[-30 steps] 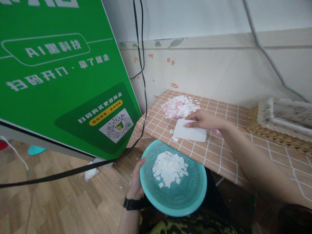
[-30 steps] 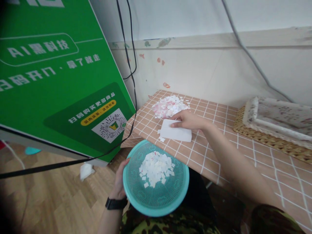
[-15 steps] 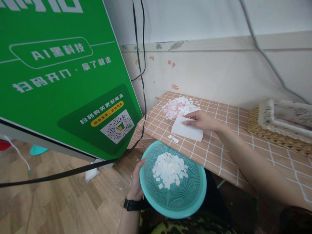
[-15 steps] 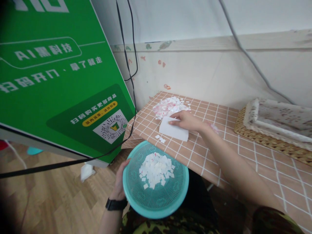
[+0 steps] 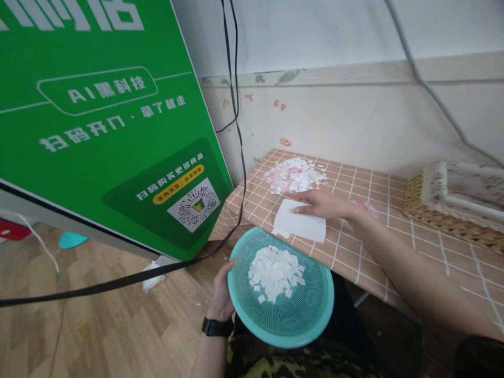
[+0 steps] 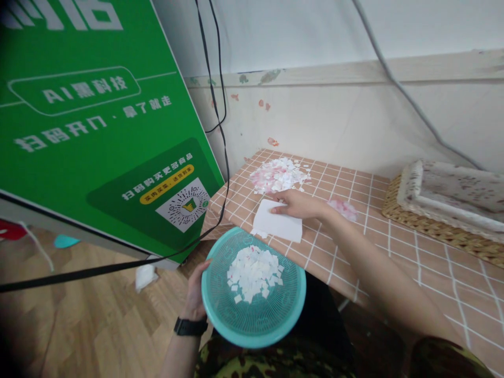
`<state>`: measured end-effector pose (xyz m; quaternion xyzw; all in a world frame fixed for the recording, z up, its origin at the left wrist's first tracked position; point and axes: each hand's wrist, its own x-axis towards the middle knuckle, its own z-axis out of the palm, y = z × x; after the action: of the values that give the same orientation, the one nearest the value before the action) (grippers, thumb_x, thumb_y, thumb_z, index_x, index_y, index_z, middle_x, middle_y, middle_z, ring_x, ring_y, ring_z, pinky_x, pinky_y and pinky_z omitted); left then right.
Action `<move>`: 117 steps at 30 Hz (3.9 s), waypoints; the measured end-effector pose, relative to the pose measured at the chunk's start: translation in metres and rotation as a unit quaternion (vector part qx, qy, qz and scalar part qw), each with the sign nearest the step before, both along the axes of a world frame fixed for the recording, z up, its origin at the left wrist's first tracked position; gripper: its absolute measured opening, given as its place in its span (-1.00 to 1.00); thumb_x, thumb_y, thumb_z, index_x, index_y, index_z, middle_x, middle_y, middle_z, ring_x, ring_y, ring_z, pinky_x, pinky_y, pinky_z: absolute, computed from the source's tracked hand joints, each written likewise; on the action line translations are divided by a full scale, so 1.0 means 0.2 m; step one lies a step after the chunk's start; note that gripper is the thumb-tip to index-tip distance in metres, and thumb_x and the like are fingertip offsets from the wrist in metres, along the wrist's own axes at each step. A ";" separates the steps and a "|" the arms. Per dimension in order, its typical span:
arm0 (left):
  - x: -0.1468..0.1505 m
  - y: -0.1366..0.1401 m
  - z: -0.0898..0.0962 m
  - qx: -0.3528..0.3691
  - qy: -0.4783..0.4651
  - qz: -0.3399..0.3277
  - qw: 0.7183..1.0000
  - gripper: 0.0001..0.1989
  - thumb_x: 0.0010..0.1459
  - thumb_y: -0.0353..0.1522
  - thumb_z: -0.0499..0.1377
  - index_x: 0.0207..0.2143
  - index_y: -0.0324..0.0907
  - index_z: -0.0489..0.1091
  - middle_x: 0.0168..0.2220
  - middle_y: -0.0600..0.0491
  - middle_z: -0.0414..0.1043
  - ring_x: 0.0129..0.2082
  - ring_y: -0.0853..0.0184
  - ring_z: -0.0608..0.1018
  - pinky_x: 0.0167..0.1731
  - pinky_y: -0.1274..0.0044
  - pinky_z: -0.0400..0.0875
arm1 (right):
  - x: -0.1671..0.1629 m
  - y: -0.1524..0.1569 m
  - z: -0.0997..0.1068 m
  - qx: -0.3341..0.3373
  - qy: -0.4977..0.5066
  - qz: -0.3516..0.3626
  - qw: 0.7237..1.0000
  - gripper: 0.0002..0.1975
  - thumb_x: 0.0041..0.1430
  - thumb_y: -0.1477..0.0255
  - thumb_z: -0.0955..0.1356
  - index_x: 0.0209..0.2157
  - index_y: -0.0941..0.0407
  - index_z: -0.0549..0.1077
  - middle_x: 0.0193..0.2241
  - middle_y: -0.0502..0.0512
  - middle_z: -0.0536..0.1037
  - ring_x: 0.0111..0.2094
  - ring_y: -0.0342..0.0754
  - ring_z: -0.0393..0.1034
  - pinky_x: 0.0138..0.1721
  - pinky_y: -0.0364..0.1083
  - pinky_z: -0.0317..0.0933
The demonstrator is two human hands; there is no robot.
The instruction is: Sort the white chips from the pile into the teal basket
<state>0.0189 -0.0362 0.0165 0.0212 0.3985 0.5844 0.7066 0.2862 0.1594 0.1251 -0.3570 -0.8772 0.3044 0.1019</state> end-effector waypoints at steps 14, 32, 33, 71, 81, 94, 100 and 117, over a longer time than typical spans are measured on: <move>0.03 0.01 0.00 -0.032 0.010 -0.008 0.999 -0.83 -0.02 -0.36 0.16 -0.46 -0.32 0.46 -0.54 -0.05 0.54 -0.54 0.27 0.54 -0.43 0.46 0.43 | -0.05 -0.08 0.04 -0.090 0.023 0.096 0.991 -0.65 0.06 0.13 0.30 -0.30 0.12 0.46 -0.36 0.06 0.52 -0.37 -0.10 0.38 -0.42 -0.15 0.18; 0.16 -0.01 -0.21 -0.068 -0.001 -0.061 0.996 -0.74 -0.02 -0.28 0.17 -0.39 -0.32 0.47 -0.51 -0.08 0.54 -0.47 0.19 0.56 -0.37 0.38 0.43 | 0.53 0.07 0.30 0.188 -0.087 -0.248 0.946 -0.72 0.02 0.21 0.34 -0.30 0.06 0.58 -0.43 0.07 0.59 -0.43 -0.03 0.40 -0.36 -0.06 0.18; 0.18 -0.01 -0.22 -0.071 -0.001 -0.066 0.995 -0.74 -0.01 -0.27 0.18 -0.39 -0.32 0.47 -0.52 -0.07 0.54 -0.48 0.20 0.56 -0.37 0.39 0.43 | 0.51 0.09 0.28 0.184 -0.088 -0.234 0.950 -0.73 0.02 0.22 0.35 -0.30 0.04 0.58 -0.42 0.05 0.59 -0.43 -0.03 0.40 -0.37 -0.06 0.18; 0.22 -0.01 -0.34 -0.056 0.019 -0.026 0.998 -0.80 -0.05 -0.29 0.24 -0.42 -0.26 0.48 -0.50 0.05 0.55 -0.50 0.33 0.53 -0.33 0.51 0.37 | 0.30 0.12 0.10 0.282 -0.174 -0.184 0.925 -0.72 0.05 0.45 0.24 -0.28 -0.04 0.55 -0.46 0.05 0.54 -0.41 -0.05 0.34 -0.41 -0.06 0.04; 0.22 -0.01 -0.34 -0.060 0.006 -0.032 0.998 -0.80 -0.04 -0.29 0.23 -0.43 -0.27 0.48 -0.52 0.05 0.54 -0.53 0.35 0.52 -0.36 0.52 0.38 | 0.34 0.09 0.18 0.269 -0.212 -0.185 0.921 -0.73 0.00 0.46 0.28 -0.29 -0.04 0.57 -0.47 0.05 0.55 -0.43 -0.03 0.33 -0.44 -0.07 0.00; 0.21 -0.01 -0.38 -0.059 0.004 -0.028 0.998 -0.80 -0.02 -0.29 0.22 -0.39 -0.27 0.48 -0.50 0.04 0.55 -0.51 0.35 0.53 -0.36 0.52 0.40 | 0.34 0.09 0.20 0.261 -0.215 -0.155 0.928 -0.73 0.04 0.45 0.27 -0.27 0.00 0.57 -0.47 0.04 0.56 -0.46 -0.10 0.33 -0.47 -0.12 -0.01; 0.20 -0.01 -0.39 -0.054 0.006 -0.031 0.998 -0.78 -0.04 -0.29 0.23 -0.38 -0.27 0.47 -0.50 0.03 0.54 -0.51 0.33 0.53 -0.37 0.49 0.41 | 0.33 0.08 0.21 0.230 -0.188 -0.122 0.947 -0.77 0.06 0.37 0.30 -0.28 0.02 0.57 -0.46 0.04 0.57 -0.45 -0.11 0.34 -0.43 -0.13 0.01; 0.20 -0.01 -0.40 -0.053 0.020 -0.041 0.998 -0.75 -0.07 -0.27 0.24 -0.36 -0.26 0.49 -0.46 0.02 0.56 -0.46 0.28 0.55 -0.31 0.45 0.40 | 0.29 0.05 0.22 0.241 -0.198 -0.110 0.944 -0.75 0.04 0.38 0.29 -0.26 0.06 0.56 -0.46 0.07 0.57 -0.44 -0.08 0.35 -0.45 -0.12 0.02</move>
<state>0.0592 -0.0377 -0.0632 0.0111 0.4415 0.5328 0.7219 0.3447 0.1701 0.1686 -0.4693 -0.8820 -0.0062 0.0423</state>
